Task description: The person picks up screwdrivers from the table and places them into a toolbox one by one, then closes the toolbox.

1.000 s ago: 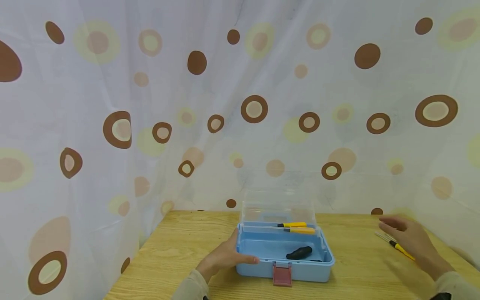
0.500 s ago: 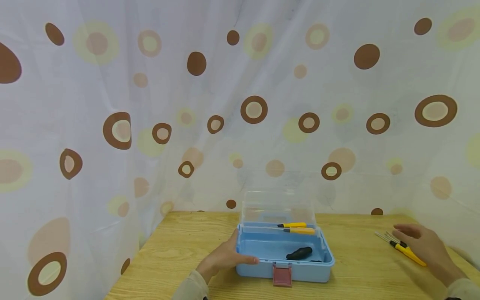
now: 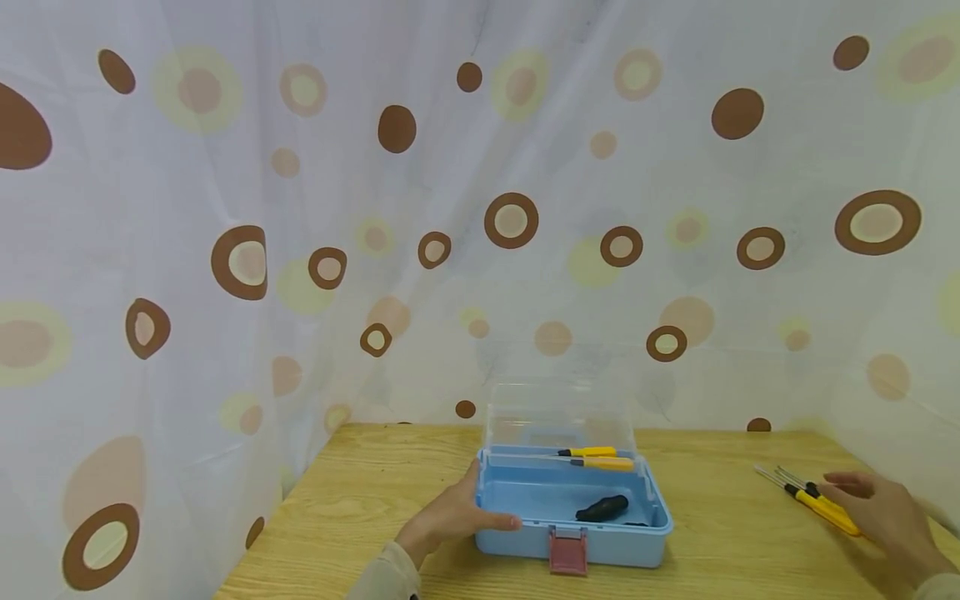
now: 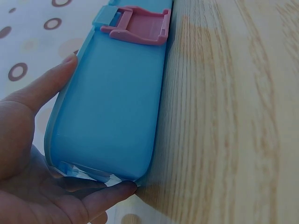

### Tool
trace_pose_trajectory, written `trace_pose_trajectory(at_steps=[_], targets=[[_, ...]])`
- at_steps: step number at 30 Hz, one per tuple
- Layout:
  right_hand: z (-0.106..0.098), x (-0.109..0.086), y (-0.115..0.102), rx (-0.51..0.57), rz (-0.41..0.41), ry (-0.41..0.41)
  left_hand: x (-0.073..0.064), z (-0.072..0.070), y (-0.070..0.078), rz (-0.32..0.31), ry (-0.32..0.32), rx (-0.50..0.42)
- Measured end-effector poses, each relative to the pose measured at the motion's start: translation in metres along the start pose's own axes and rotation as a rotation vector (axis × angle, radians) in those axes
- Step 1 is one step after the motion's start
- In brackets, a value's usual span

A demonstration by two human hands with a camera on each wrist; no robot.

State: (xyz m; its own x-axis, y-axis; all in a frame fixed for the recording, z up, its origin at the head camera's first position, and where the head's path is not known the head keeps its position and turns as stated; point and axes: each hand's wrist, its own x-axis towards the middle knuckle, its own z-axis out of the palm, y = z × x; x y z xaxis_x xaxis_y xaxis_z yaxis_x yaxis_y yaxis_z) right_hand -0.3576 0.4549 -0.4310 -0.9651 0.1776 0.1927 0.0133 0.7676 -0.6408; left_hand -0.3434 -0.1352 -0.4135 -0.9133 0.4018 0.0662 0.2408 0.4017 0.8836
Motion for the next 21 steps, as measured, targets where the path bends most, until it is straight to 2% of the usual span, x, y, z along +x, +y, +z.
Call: trace_pose_trajectory(at_steps=[3, 12, 18, 21], targets=[[0.003, -0.001, 0.008, -0.064, -0.009, 0.003, 0.000, 0.000, 0.001, 0.003, -0.001, -0.002], [0.015, -0.005, 0.013, -0.126, 0.019, 0.072, 0.000, 0.000, 0.002, 0.000, 0.003, -0.008], [0.019, -0.006, 0.015, -0.125, 0.115, 0.028, -0.001, 0.000, 0.002, -0.009, 0.006, 0.005], [0.020, -0.006, 0.016, -0.135, 0.131, 0.009, 0.000, 0.000, 0.001, -0.008, 0.006, 0.009]])
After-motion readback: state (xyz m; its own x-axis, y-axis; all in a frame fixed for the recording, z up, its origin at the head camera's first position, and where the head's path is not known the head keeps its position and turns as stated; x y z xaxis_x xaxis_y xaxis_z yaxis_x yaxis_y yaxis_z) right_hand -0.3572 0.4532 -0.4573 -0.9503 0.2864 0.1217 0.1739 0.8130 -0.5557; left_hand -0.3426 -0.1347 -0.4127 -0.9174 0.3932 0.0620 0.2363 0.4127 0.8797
